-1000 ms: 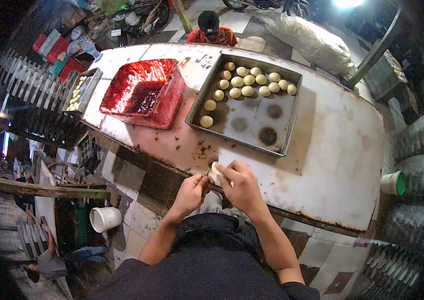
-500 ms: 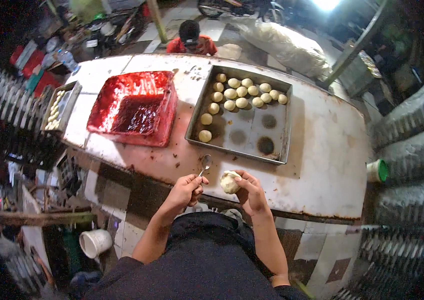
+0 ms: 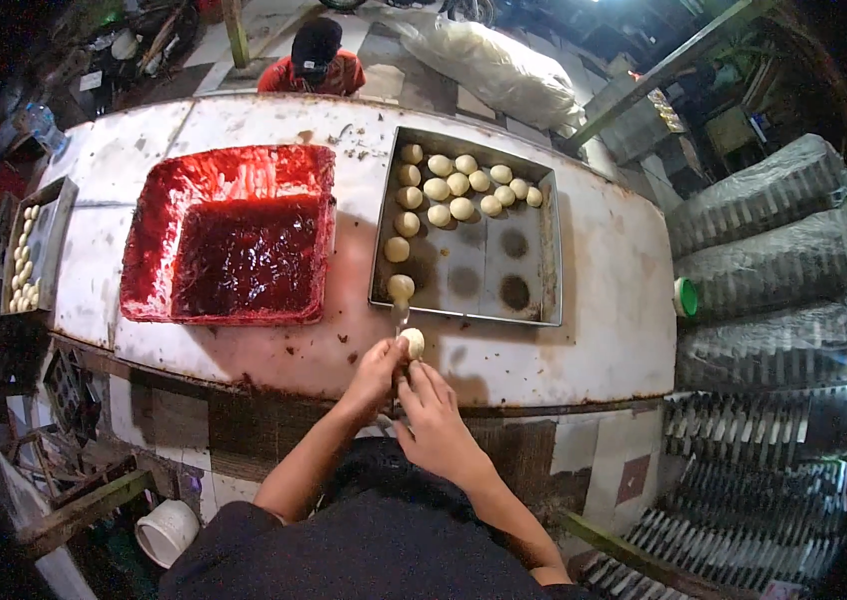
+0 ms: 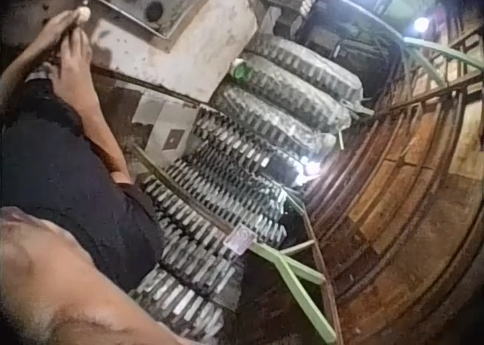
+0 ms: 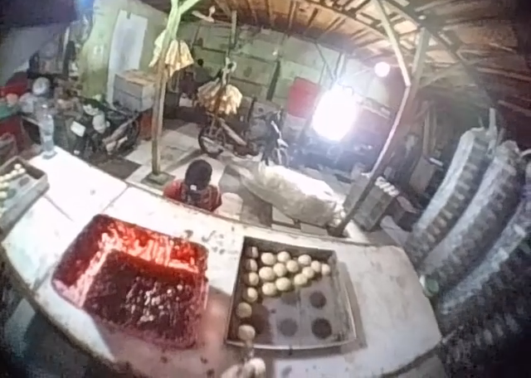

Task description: Prepare and fill dough with jam for baking in a bakery.

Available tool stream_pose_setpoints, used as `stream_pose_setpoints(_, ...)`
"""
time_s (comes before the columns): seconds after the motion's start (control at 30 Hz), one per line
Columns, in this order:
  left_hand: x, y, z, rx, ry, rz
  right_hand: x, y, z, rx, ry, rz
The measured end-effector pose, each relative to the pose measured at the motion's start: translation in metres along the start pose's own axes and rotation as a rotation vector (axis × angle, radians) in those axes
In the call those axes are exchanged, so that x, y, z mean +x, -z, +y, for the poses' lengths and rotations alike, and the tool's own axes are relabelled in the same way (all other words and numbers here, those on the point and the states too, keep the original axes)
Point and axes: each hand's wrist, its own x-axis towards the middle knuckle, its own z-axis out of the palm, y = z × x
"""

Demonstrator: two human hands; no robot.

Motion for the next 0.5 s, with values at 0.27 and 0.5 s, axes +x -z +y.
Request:
stream_pose_setpoints(0.27, 0.018, -0.003, 0.008, -0.21, -0.176, -0.09, 0.011, 0.002, 0.011, 0.575, -0.403, 0.405)
stream_pose_setpoints(0.5, -0.008, -0.061, 0.028, -0.185, -0.166, -0.219, 0.021, -0.002, 0.041, 0.441, -0.375, 0.584)
